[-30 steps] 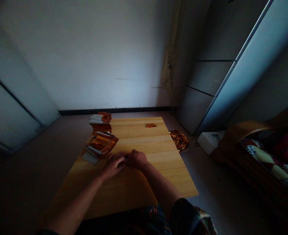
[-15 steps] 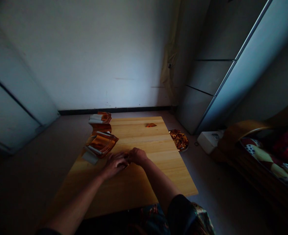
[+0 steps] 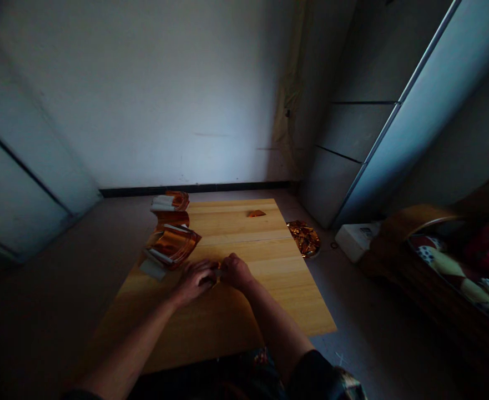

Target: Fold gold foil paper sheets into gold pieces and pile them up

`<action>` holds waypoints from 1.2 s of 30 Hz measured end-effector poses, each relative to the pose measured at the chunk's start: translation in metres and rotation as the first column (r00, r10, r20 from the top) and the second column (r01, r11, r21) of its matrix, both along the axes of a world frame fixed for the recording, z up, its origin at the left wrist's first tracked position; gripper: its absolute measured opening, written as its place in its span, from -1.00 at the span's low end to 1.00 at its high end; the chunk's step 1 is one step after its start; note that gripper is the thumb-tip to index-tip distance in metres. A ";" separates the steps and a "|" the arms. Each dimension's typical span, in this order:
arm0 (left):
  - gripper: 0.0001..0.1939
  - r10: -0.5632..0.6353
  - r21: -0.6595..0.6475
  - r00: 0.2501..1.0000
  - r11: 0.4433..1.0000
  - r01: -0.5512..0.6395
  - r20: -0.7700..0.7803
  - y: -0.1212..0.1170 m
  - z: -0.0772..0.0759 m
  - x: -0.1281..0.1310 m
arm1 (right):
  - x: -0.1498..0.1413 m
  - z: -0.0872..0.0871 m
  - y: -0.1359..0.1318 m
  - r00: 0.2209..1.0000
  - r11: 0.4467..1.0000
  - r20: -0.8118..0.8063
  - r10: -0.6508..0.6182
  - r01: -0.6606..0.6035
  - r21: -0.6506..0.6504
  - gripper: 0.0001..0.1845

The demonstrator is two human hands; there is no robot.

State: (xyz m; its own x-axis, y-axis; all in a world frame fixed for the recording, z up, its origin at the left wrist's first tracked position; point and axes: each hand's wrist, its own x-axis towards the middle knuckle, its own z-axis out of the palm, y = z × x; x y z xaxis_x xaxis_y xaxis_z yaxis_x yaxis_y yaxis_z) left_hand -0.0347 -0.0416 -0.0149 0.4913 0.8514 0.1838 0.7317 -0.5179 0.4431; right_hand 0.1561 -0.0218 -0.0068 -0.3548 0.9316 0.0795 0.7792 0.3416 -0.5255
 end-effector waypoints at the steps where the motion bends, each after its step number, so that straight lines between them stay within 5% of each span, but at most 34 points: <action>1: -0.85 0.003 0.003 1.000 1.000 -0.003 0.000 0.000 0.000 0.000 | 0.001 0.000 0.002 1.000 1.000 0.002 -0.004 0.004 -0.002 -0.91; 12: -0.81 0.046 0.013 0.999 0.999 -0.046 -0.017 -0.003 -0.003 0.003 | 0.001 -0.002 -0.013 0.991 0.984 -0.130 -0.043 0.065 0.168 -0.78; 18: -0.73 0.162 0.047 0.986 0.986 -0.160 -0.041 -0.008 -0.006 0.013 | -0.009 -0.013 -0.043 0.997 0.957 0.043 0.059 -0.069 0.281 -0.82; 23: -0.76 0.217 0.097 0.976 0.972 -0.213 -0.022 -0.012 -0.007 0.020 | -0.003 -0.005 -0.051 0.990 0.925 0.118 0.083 -0.121 0.360 -0.87; 30: -0.71 0.333 0.142 0.943 0.934 -0.329 -0.005 -0.017 -0.002 0.030 | 0.006 0.004 -0.052 0.967 0.911 0.231 0.105 -0.187 0.368 -0.89; 36: -0.66 0.358 0.128 0.932 0.928 -0.350 -0.046 -0.016 -0.006 0.030 | -0.002 0.000 -0.052 0.966 0.937 0.257 0.038 -0.124 0.326 -0.83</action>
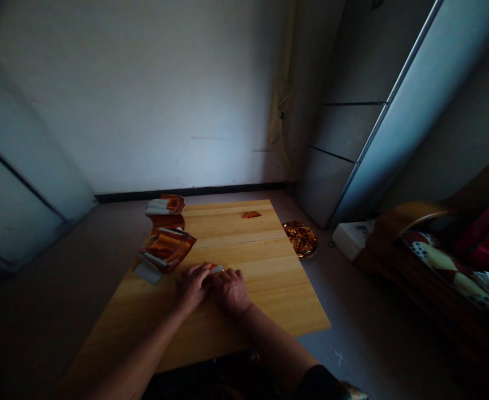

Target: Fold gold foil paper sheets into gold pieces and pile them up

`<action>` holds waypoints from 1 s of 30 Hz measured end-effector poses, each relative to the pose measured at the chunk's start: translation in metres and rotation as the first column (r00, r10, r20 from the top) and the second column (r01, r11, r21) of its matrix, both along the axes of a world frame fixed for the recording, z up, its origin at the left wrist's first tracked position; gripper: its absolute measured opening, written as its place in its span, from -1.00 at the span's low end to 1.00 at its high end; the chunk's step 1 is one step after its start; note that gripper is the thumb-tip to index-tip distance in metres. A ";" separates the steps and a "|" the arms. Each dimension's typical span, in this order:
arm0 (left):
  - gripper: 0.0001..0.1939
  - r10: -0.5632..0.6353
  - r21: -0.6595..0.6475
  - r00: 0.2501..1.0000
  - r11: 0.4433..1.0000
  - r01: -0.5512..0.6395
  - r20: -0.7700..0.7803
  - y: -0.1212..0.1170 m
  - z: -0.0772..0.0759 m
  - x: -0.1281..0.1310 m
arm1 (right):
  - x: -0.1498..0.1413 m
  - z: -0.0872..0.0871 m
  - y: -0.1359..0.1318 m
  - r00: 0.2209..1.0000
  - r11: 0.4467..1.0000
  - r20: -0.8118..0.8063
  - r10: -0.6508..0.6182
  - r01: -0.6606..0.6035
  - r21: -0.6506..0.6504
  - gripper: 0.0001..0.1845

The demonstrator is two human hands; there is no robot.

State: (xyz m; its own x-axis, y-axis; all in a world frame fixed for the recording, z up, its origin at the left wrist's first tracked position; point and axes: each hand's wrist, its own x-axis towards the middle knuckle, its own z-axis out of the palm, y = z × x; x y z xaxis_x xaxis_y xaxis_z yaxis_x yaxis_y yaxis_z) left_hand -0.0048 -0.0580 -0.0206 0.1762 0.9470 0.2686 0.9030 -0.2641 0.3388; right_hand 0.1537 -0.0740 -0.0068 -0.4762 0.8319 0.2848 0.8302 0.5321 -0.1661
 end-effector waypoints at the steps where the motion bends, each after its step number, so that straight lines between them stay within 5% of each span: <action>1: -0.67 -0.001 -0.010 1.000 1.000 0.001 -0.008 0.000 0.000 0.000 | -0.002 0.000 0.000 1.000 1.000 0.003 -0.021 0.021 -0.013 -0.83; 10: -0.65 -0.148 -0.114 0.988 0.983 0.143 -0.035 -0.002 0.014 -0.016 | 0.003 -0.006 0.007 0.999 1.000 0.049 -0.016 0.015 0.026 -0.85; 18: -0.68 -0.245 -0.013 0.966 0.970 0.245 -0.084 0.010 0.016 -0.017 | 0.024 0.007 0.033 0.984 0.985 0.049 0.174 -0.173 -0.023 -0.85; 30: -0.72 -0.355 0.019 0.920 0.932 0.363 -0.163 0.020 0.022 -0.028 | 0.033 0.000 0.046 0.980 0.981 0.041 0.196 -0.196 -0.004 -0.88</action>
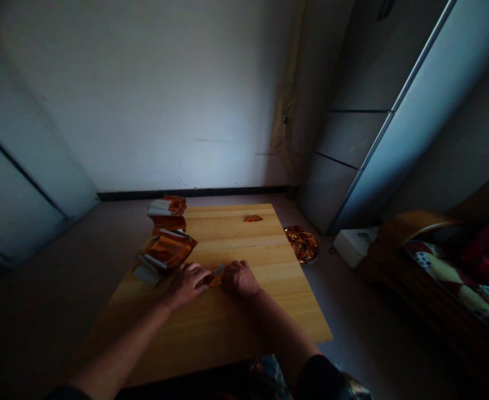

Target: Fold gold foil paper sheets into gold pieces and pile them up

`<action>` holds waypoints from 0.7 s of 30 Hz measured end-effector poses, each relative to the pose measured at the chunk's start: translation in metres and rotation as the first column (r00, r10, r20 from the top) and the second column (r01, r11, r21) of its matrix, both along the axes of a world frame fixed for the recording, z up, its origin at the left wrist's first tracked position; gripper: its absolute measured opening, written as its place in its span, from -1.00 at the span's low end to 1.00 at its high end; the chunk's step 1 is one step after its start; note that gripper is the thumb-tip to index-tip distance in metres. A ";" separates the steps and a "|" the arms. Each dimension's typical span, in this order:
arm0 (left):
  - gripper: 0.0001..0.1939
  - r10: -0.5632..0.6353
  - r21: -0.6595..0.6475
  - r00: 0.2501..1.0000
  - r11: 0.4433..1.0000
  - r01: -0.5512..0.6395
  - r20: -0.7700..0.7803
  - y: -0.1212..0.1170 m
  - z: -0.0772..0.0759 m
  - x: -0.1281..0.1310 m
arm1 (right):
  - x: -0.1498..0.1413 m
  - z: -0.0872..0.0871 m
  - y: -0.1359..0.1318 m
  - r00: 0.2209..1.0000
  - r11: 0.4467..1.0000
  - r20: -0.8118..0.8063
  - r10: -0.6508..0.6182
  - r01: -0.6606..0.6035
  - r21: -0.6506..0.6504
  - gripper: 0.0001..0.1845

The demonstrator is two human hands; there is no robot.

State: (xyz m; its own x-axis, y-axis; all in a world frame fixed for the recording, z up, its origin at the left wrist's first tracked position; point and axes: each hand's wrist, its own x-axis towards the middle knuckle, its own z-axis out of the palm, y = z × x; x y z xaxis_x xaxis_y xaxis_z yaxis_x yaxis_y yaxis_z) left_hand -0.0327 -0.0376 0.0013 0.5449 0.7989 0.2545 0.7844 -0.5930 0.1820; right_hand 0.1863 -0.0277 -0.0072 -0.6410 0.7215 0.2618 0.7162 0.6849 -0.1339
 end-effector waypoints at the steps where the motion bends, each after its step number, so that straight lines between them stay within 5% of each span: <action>1: -0.73 -0.004 0.009 1.000 1.000 0.004 -0.004 0.000 0.000 0.000 | 0.000 0.000 0.001 1.000 1.000 -0.004 0.001 -0.001 0.004 -0.88; 9: -0.82 0.028 0.107 1.000 0.994 -0.027 -0.006 0.002 -0.007 0.004 | 0.000 -0.001 -0.003 0.998 0.999 -0.055 -0.016 0.018 0.031 -0.82; 21: -0.81 0.124 0.078 0.978 0.987 -0.139 0.167 0.003 -0.021 0.013 | -0.018 -0.006 -0.012 0.947 0.947 -0.025 -0.320 0.318 -0.056 -0.82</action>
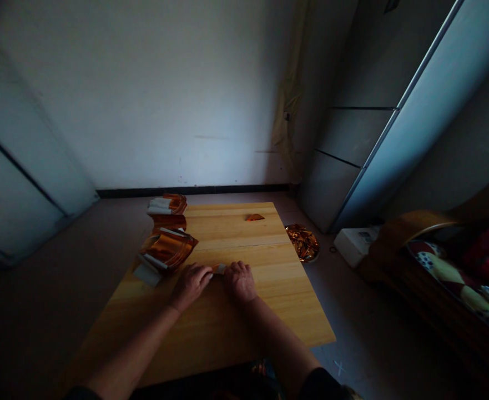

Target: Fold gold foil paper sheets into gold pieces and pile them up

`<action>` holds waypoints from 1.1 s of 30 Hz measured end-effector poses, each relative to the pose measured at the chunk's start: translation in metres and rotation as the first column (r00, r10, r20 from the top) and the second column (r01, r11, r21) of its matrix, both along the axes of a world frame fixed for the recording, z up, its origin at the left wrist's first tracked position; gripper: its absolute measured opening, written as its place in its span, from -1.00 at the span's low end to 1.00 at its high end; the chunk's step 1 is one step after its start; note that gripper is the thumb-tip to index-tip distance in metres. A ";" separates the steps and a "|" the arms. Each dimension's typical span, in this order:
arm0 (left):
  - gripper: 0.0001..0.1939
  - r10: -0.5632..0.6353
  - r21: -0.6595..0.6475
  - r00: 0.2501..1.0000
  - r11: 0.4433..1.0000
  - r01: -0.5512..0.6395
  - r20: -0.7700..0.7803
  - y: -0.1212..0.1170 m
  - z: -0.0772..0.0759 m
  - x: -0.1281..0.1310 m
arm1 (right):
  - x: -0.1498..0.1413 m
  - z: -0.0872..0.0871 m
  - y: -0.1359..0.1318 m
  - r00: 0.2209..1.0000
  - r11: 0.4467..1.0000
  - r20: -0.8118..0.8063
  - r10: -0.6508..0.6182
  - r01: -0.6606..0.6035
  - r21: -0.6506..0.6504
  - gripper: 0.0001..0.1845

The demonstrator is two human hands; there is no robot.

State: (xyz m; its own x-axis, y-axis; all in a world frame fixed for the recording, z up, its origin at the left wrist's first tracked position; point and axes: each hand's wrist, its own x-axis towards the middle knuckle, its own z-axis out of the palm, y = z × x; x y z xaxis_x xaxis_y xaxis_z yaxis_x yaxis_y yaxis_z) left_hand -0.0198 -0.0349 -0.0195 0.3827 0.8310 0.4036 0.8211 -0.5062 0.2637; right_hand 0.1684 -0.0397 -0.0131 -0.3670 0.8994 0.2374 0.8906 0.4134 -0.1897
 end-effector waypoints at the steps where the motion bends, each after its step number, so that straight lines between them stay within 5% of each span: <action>1: -0.82 0.008 -0.016 1.000 1.000 -0.008 0.030 0.000 0.001 0.000 | -0.001 0.001 0.000 1.000 1.000 0.007 -0.021 0.021 -0.013 -0.81; 9: -0.74 0.075 -0.138 0.980 0.989 -0.049 0.187 0.009 0.001 0.004 | -0.005 0.015 0.001 0.993 0.986 0.025 -0.119 0.121 -0.113 -0.78; 27: -0.67 0.074 -0.185 0.980 0.982 -0.039 0.186 0.016 0.003 0.010 | -0.008 0.023 -0.003 0.982 0.973 0.029 -0.187 0.189 -0.131 -0.76; 33: -0.70 0.201 -0.271 0.939 0.955 -0.124 0.279 0.022 -0.001 0.011 | -0.010 0.023 -0.003 0.977 0.962 0.055 -0.208 0.215 -0.170 -0.75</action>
State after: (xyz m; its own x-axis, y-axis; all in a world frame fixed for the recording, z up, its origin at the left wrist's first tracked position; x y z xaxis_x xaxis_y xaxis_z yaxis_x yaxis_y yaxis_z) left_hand -0.0089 -0.0134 -0.0206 0.1271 0.9590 0.2533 0.7489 -0.2603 0.6095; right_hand 0.1588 -0.0425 0.0095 -0.1696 0.9837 0.0601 0.9618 0.1785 -0.2077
